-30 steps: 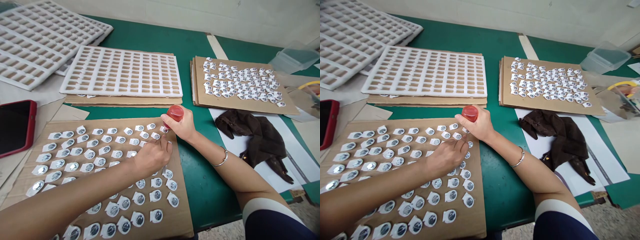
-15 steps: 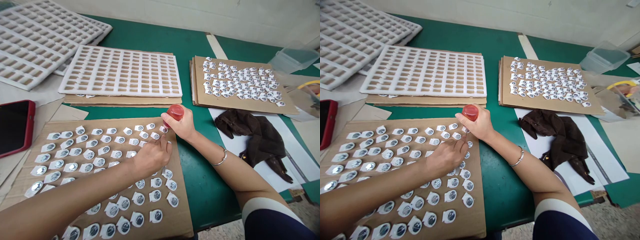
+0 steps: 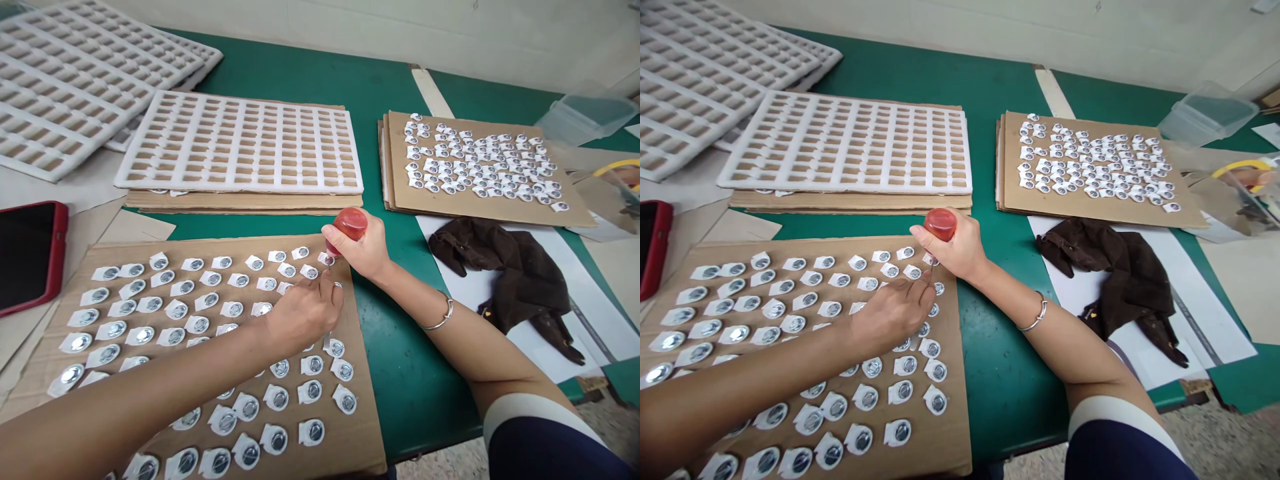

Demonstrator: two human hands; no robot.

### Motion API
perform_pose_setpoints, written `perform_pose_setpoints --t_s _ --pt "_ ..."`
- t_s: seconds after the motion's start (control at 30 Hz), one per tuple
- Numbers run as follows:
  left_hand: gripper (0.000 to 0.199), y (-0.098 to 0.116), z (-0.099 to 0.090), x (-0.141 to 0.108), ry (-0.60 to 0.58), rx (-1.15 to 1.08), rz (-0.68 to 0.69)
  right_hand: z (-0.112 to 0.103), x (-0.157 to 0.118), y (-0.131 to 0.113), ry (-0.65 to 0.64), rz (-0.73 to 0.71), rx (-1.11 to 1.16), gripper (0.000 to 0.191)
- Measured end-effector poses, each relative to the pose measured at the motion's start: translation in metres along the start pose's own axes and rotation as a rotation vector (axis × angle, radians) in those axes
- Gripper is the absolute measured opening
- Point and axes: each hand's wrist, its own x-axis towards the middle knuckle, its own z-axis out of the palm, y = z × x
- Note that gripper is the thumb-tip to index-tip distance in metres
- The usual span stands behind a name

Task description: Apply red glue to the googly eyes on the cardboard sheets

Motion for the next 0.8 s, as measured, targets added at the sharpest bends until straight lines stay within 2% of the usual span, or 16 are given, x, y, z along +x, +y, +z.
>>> perform_pose_setpoints --t_s 0.53,0.8 --pt "0.023 0.0003 -0.0003 -0.0001 -0.015 0.001 0.009 -0.0001 -0.001 0.0008 -0.011 0.082 0.0 0.031" --pt "0.021 -0.0013 0.0003 -0.0016 -0.038 -0.048 0.01 -0.0008 0.0003 0.0027 -0.005 0.055 -0.003 0.032"
